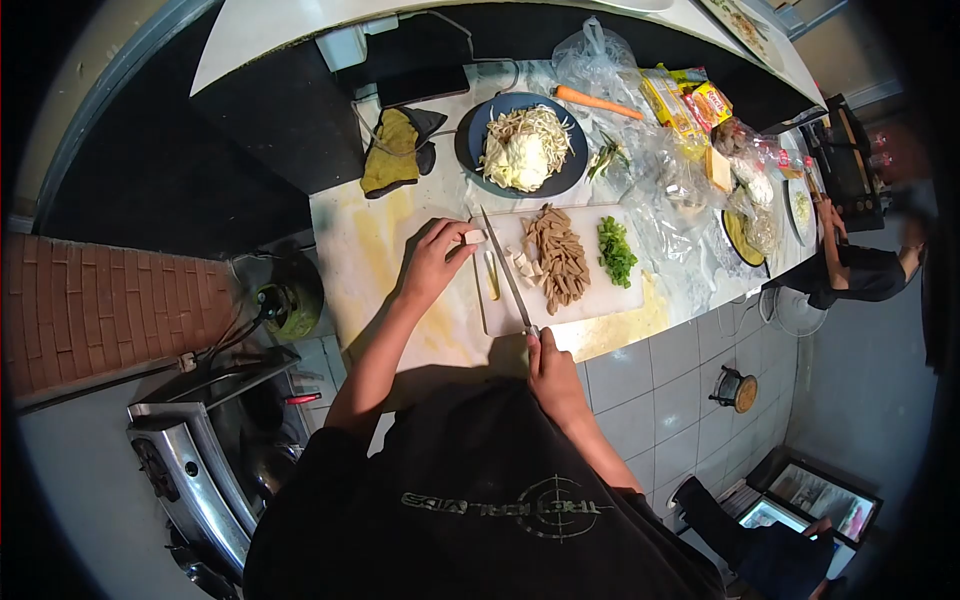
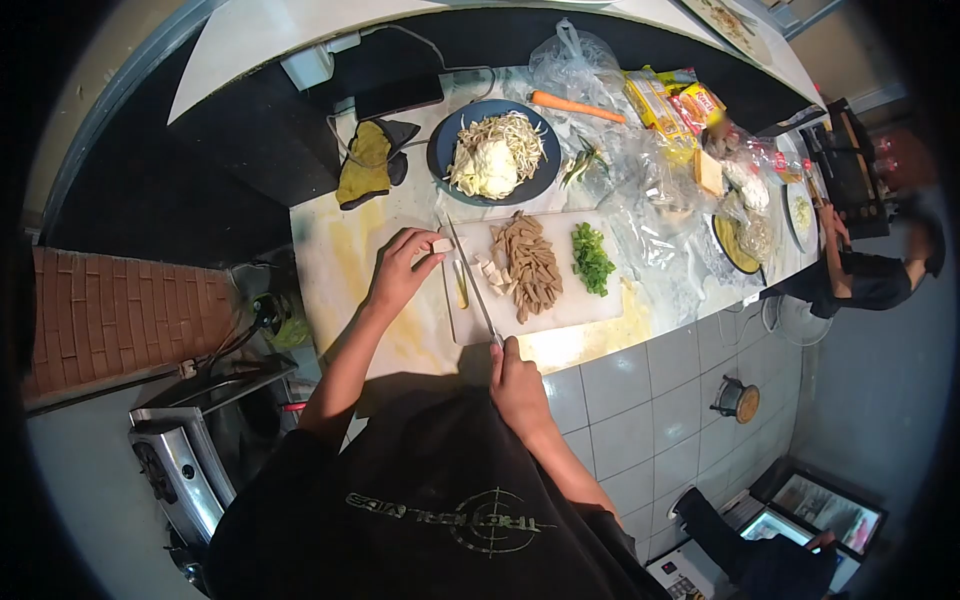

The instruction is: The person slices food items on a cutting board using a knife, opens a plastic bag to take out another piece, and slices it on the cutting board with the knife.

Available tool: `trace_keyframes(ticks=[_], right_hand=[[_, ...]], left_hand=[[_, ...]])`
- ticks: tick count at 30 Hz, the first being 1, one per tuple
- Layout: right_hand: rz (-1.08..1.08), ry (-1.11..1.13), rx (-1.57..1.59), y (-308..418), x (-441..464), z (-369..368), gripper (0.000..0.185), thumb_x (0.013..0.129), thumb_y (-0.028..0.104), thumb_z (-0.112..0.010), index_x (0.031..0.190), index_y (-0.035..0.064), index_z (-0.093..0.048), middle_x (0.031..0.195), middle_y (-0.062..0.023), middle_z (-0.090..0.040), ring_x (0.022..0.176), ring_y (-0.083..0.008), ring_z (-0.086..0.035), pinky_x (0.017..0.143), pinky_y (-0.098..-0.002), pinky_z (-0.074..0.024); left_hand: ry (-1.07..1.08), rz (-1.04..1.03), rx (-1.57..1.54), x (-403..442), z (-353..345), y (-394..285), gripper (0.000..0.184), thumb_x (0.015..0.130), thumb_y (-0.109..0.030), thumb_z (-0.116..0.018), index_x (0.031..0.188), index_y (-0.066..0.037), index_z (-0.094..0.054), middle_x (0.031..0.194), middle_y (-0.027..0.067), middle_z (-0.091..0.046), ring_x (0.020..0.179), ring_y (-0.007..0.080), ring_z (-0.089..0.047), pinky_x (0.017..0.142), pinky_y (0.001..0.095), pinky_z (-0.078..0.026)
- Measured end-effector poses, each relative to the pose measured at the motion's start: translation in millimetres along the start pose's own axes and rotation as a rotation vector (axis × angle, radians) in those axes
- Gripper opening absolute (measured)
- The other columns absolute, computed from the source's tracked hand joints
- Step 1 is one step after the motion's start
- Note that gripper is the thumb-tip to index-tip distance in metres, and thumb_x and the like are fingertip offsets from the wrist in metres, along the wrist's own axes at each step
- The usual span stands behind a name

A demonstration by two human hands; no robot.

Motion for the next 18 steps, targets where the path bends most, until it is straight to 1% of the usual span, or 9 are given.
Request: trace_keyframes(ticks=[8,10,17,18], right_hand=[[-0.015,0.001,-0.100,0,5,-9,0.032,0.106,0.029,-0.040,0.104,-0.0022,-0.045,0.069,-0.0343,-0.061,0.068,-0.0556,-0.061,0.060,-0.0616,-0.0493],[-0.049,0.034,-0.106,3,8,-10,0.032,0.106,0.029,-0.041,0.107,-0.0023,-0.045,0.071,-0.0350,-0.062,0.070,-0.0553,-0.061,0.062,-0.0620,-0.0500],[-0.048,0.029,-0.162,-7,17,-13,0.032,0.106,0.031,-0.042,0.107,-0.0012,-0.044,0.072,-0.0359,-0.062,0.072,-0.0556,-0.062,0.064,-0.0629,-0.0499],[-0.063,0.044,-0.144,-7,18,-13,0.033,0.106,0.031,-0.041,0.108,-0.0011,-0.045,0.074,-0.0362,-0.062,0.075,-0.0568,-0.061,0.066,-0.0633,-0.0489]], left_hand=[[-0.030,0.020,-0.016,0,0,5,0.027,0.082,-0.004,-0.075,0.107,-0.004,-0.064,0.101,0.0081,-0.063,0.082,0.0215,-0.063,0.076,0.0332,-0.052],[-0.027,0.020,-0.006,0,0,7,0.026,0.082,-0.004,-0.075,0.106,-0.004,-0.064,0.100,0.0079,-0.063,0.081,0.0210,-0.063,0.075,0.0330,-0.052],[-0.028,0.050,-0.020,1,1,8,0.026,0.081,-0.005,-0.076,0.105,-0.004,-0.065,0.098,0.0076,-0.063,0.079,0.0200,-0.061,0.075,0.0324,-0.052],[-0.033,0.050,-0.022,0,1,8,0.026,0.081,-0.005,-0.076,0.105,-0.004,-0.065,0.098,0.0076,-0.063,0.079,0.0200,-0.061,0.075,0.0324,-0.052]])
Point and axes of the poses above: each hand's wrist, its own x-axis towards the middle knuckle, its own z-axis out of the back of the hand, y = z × x, the point moved 6 cm from there along x, towards the middle knuckle
